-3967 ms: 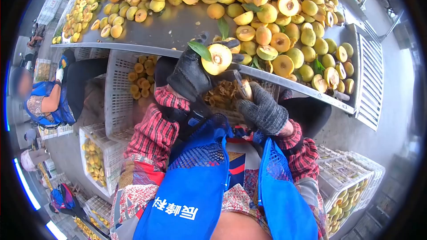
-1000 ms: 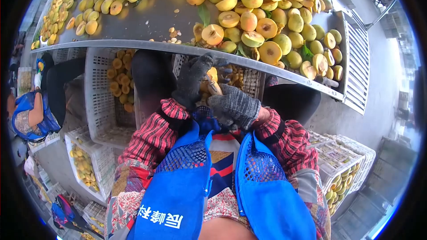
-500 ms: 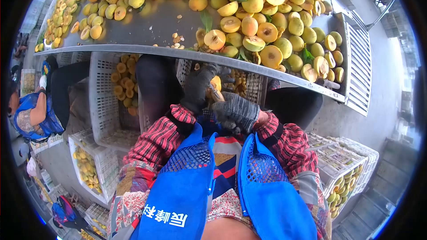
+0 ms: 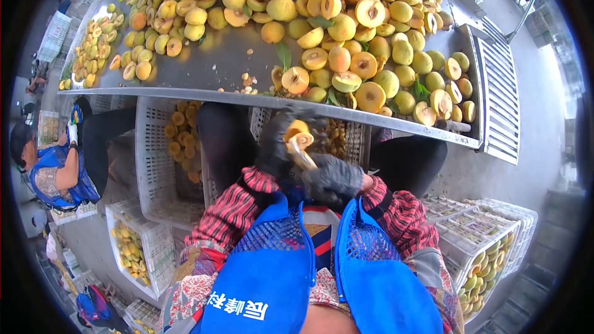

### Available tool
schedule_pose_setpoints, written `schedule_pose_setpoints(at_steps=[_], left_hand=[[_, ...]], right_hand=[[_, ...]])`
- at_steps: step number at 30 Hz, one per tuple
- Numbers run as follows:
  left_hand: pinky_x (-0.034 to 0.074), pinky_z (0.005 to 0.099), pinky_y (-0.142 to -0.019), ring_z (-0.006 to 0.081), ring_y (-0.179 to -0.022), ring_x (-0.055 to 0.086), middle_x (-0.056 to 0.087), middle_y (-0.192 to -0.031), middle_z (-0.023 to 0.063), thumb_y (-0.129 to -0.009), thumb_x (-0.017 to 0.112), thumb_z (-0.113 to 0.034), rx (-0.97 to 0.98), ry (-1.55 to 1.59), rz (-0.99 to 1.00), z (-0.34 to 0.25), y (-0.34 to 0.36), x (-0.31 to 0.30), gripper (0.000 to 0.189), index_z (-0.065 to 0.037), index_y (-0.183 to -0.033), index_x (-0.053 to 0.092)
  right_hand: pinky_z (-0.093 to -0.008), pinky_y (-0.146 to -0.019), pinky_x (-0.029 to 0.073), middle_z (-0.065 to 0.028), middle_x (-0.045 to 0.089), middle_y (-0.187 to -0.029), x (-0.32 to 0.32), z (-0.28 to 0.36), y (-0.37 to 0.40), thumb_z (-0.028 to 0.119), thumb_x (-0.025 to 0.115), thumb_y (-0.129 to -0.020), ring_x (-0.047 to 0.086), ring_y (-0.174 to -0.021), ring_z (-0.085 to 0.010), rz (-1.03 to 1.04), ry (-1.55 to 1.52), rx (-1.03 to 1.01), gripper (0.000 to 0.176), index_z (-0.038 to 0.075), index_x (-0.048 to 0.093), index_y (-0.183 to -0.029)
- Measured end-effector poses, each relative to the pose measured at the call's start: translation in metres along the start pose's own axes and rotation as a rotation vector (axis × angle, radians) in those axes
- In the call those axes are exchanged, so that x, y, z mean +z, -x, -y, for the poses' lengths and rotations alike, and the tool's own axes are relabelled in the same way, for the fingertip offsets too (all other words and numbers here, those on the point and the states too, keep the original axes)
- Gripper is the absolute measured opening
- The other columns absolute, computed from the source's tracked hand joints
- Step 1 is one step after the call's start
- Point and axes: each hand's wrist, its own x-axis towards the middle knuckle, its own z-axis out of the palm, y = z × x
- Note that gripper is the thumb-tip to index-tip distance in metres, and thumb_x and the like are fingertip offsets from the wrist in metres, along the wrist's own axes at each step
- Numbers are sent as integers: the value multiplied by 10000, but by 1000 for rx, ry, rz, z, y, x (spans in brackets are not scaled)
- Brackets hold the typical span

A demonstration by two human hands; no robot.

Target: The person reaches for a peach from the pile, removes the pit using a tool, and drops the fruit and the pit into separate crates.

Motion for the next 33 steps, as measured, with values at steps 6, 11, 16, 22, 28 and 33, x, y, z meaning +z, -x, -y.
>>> schedule_pose_setpoints(at_steps=[6, 11, 16, 22, 28, 33], left_hand=[[462, 311, -788, 224, -861, 579, 589, -944, 129, -833, 482, -194, 755, -1120, -562, -110, 38, -79, 289, 8, -1033, 536], [440, 285, -731, 183, -876, 563, 595, -934, 104, -782, 551, -243, 567, -1990, -751, -176, 40, -107, 330, 3, -1001, 571], [443, 284, -733, 188, -879, 553, 573, -980, 103, -782, 562, -320, 34, -1476, -256, -169, -57, 14, 437, -1, -1080, 535], [442, 349, -760, 297, -872, 579, 605, -967, 148, -685, 624, -458, 262, -1897, 28, -93, -189, 26, 545, -70, -1063, 563], [453, 301, -794, 188, -896, 575, 596, -987, 105, -674, 657, -135, 176, -1492, 140, -108, -127, 35, 355, -25, -1003, 576], [413, 327, -886, 231, -1048, 514, 495, -1183, 137, -648, 686, -52, 583, -1394, 272, -80, -52, 46, 623, -20, -1210, 417]], right_hand=[[-281, -509, 440, -71, 556, -701, -44, -11, 5, 148, 585, -771, 561, -610, -148, -120, 316, 388, 275, 33, 477, -996], [-433, -627, 432, -243, 556, -800, -64, -62, -1, 220, 571, -754, 537, -739, -414, -228, 1036, -111, 303, -6, 500, -943], [-434, -616, 414, -242, 532, -781, -59, -47, -1, 229, 582, -752, 527, -725, -399, -254, 940, -46, 309, -8, 499, -931], [-413, -637, 421, -214, 531, -787, -57, -29, 15, 181, 586, -750, 526, -739, -372, -381, 855, 101, 301, 8, 489, -976], [-210, -492, 391, 2, 492, -707, -47, 21, 37, 160, 565, -788, 453, -599, -53, -544, 54, -45, 185, 71, 506, -939], [-203, -373, 349, 26, 457, -600, -75, 13, 1, 243, 560, -800, 424, -428, -71, -532, 183, -256, 177, 94, 477, -846]])
